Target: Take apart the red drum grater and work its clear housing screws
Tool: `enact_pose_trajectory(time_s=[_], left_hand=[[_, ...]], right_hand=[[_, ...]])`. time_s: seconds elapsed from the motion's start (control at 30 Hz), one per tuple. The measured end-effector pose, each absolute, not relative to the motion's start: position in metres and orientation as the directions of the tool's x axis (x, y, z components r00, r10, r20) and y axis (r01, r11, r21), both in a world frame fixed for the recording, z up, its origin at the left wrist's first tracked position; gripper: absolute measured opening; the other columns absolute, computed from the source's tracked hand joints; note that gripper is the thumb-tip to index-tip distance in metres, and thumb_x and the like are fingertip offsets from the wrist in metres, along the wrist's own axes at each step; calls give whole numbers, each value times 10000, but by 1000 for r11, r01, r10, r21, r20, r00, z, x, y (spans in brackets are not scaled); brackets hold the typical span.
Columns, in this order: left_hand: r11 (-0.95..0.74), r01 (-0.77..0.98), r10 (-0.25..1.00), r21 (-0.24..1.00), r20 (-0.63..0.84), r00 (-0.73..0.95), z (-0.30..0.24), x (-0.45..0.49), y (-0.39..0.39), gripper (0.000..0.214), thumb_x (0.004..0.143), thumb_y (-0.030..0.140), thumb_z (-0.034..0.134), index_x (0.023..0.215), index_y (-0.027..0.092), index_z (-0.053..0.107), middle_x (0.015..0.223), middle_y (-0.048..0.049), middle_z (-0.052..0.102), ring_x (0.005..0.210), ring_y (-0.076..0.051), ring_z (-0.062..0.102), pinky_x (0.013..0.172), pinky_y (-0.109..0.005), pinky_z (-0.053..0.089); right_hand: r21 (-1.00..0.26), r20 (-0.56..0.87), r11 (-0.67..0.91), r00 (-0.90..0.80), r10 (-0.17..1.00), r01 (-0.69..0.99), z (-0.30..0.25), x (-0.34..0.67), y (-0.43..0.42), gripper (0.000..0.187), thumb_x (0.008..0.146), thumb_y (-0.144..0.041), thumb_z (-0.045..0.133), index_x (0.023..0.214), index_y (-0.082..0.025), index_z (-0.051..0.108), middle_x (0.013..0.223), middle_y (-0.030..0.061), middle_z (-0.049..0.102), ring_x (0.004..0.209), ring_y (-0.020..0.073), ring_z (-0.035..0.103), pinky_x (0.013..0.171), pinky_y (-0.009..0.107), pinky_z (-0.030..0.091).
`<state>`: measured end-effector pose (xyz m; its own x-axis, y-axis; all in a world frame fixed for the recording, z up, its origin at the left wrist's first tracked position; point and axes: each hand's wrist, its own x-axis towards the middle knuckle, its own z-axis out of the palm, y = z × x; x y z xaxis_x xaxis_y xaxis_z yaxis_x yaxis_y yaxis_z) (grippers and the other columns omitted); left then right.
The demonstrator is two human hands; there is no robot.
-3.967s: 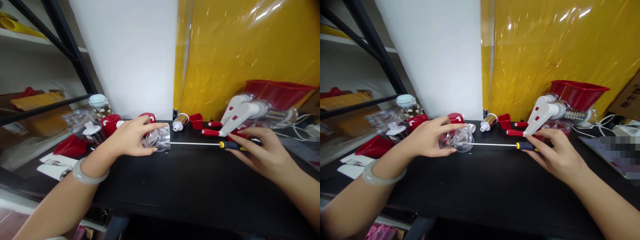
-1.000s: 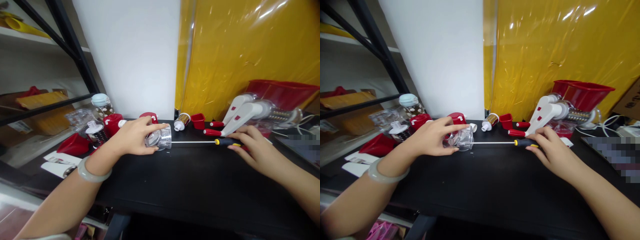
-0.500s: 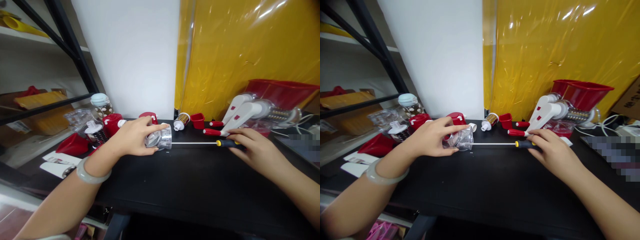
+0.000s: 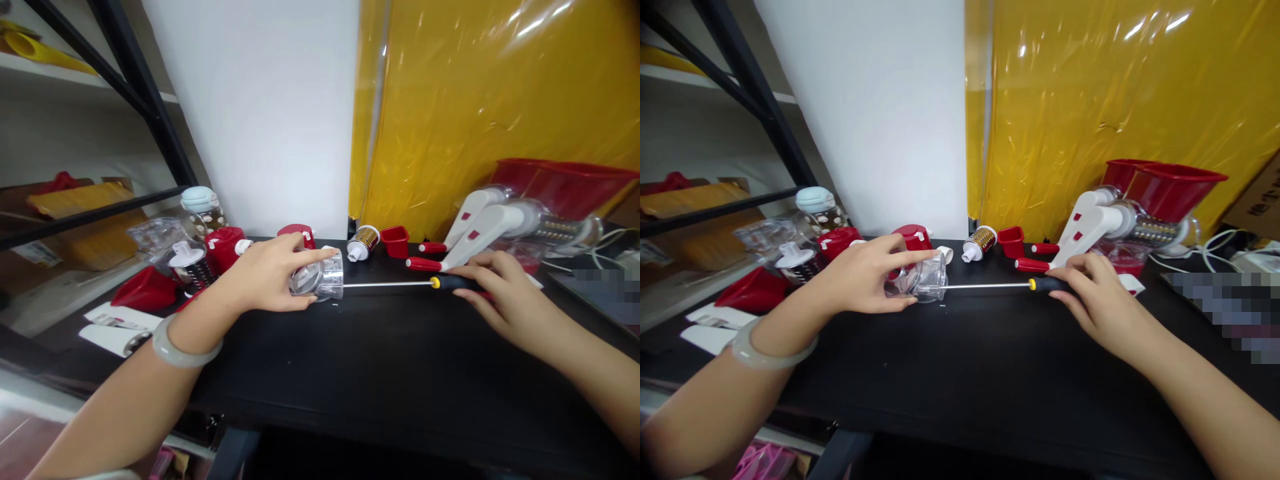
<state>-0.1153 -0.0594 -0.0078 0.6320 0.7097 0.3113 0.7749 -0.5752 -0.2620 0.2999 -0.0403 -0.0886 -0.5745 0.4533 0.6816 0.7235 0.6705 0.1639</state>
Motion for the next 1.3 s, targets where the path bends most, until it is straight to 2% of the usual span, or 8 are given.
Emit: enact_pose_trajectory(time_s=[0.13,0.27,0.37,0.47,0.57,0.7,0.8,1.3], left_hand=[[-574,774,708,-267,314,633,-8,-116,-59,767,807,583,698,1520,374,509,1006,-80,583,819,-226,589,633,-288,377],[-573,775,711,-267,310,632,-8,-116,-59,756,814,582,690,1519,377,510,1010,-80,583,811,-222,587,629,-288,370],[-569,779,716,-263,309,626,-8,-115,-59,755,814,588,687,1519,381,510,1020,-83,583,821,-226,591,629,-288,365],[-568,781,720,-259,303,624,-8,-115,-60,759,813,589,688,1520,385,506,1017,-81,579,822,-227,590,632,-290,366],[-570,780,719,-258,302,626,-8,-116,-60,761,813,589,690,1523,390,501,1014,-78,575,822,-226,587,640,-292,368],[-571,779,718,-259,304,627,-8,-115,-61,755,818,583,687,1523,390,500,1013,-78,577,821,-223,585,641,-291,367],[-572,779,715,-258,308,628,-8,-115,-60,753,815,579,691,1519,390,506,1016,-79,579,834,-230,591,647,-293,375],[-577,777,714,-253,305,630,-8,-116,-61,750,821,584,692,1519,381,507,1024,-78,577,829,-224,586,638,-286,383]], right_hand=[[187,710,703,-589,386,687,-89,297,-41,191,929,-224,653,1113,-184,622,1081,128,563,974,267,596,810,416,562],[219,735,655,-564,376,723,-86,295,-41,388,927,-228,654,1301,-163,577,1246,190,606,1122,322,617,928,478,558],[255,732,642,-578,361,723,-86,297,-41,334,931,-242,651,1253,-170,597,1275,188,634,1146,331,639,952,479,553],[245,663,630,-601,445,737,-88,300,-44,149,956,-264,605,1086,-192,614,1006,102,699,883,263,703,758,391,572],[232,617,589,-585,526,774,-89,300,-47,129,977,-316,564,1033,-207,605,886,55,688,709,221,683,599,338,514],[192,625,606,-572,530,772,-87,297,-49,315,971,-454,588,1138,-188,610,1044,108,686,905,271,694,746,383,554],[178,611,631,-588,530,755,-85,296,-47,350,1019,-386,506,1278,-166,587,1129,141,644,1009,290,654,844,430,547],[215,755,706,-573,319,675,-85,299,-42,303,905,-184,689,1198,-228,628,1095,118,593,989,273,608,804,422,558]])
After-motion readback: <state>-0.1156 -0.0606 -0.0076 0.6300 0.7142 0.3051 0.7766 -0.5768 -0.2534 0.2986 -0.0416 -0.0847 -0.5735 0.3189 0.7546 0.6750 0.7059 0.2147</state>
